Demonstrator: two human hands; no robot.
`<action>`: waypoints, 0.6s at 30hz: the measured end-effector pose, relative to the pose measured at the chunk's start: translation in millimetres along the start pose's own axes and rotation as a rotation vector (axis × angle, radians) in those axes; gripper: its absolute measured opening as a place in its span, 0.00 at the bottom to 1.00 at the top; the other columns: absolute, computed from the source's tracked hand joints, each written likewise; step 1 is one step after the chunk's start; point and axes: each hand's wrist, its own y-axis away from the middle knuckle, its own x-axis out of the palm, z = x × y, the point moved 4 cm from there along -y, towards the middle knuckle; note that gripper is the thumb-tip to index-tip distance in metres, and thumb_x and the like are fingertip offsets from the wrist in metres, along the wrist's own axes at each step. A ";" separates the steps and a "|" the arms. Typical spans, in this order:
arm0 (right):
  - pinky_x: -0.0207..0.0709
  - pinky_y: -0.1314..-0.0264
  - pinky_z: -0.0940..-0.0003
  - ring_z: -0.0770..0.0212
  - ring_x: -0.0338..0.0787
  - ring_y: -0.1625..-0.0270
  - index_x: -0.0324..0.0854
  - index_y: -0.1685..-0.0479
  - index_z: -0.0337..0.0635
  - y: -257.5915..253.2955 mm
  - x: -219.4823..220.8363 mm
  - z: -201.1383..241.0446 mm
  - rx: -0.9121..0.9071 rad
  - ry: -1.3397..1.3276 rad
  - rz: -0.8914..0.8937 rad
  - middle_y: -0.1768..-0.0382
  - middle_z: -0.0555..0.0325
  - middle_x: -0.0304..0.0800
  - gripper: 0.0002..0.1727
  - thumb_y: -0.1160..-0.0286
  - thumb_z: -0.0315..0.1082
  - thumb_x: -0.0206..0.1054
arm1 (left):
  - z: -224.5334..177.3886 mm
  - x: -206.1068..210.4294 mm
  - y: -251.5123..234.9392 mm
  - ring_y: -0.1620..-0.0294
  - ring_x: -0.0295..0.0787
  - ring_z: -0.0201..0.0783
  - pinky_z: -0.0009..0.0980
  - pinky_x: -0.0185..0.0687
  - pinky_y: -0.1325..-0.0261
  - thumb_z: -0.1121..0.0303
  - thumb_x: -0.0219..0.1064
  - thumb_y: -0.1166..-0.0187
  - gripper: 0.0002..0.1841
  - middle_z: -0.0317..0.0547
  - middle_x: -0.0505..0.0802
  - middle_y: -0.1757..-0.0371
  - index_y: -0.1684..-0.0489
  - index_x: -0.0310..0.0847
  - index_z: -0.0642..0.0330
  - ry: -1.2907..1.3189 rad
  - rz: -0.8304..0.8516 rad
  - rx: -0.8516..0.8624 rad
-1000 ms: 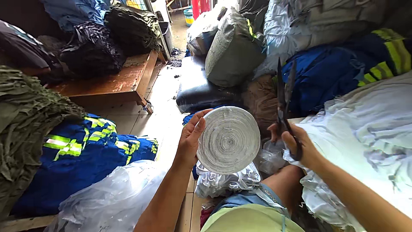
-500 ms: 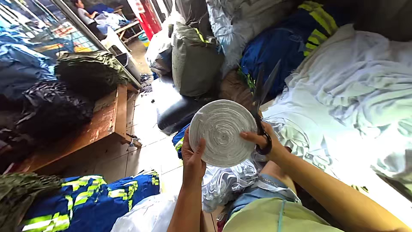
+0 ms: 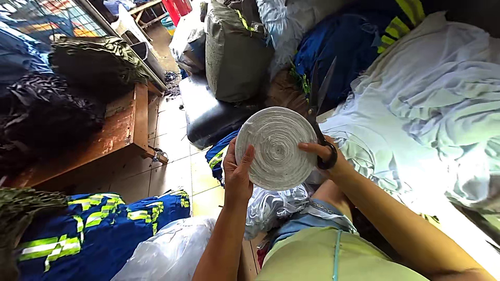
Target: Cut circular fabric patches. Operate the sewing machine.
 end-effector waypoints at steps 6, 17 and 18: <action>0.89 0.55 0.74 0.72 0.94 0.62 0.86 0.52 0.48 -3.8 -3.9 -2.0 0.006 -0.001 0.016 0.64 0.65 0.95 0.10 0.31 0.36 0.72 | 2.2 1.8 -1.1 0.51 0.93 0.26 0.28 0.91 0.45 0.71 0.45 0.09 0.15 0.32 0.93 0.52 0.32 0.73 0.53 -0.016 0.012 -0.004; 0.90 0.54 0.73 0.71 0.95 0.59 0.83 0.46 0.48 -5.3 -4.2 -6.4 0.120 -0.101 -0.023 0.61 0.63 0.95 0.14 0.29 0.39 0.69 | -1.6 -1.3 4.5 0.44 0.90 0.30 0.32 0.88 0.39 0.77 0.54 0.24 0.29 0.37 0.88 0.40 0.19 0.58 0.53 0.046 0.209 -0.198; 0.90 0.54 0.73 0.71 0.95 0.60 0.84 0.47 0.48 -6.0 -4.3 -6.4 0.119 -0.103 -0.017 0.61 0.63 0.96 0.14 0.29 0.39 0.69 | -0.6 -1.6 4.4 0.45 0.91 0.30 0.32 0.90 0.40 0.80 0.60 0.30 0.34 0.37 0.88 0.41 0.20 0.58 0.53 0.040 0.209 -0.197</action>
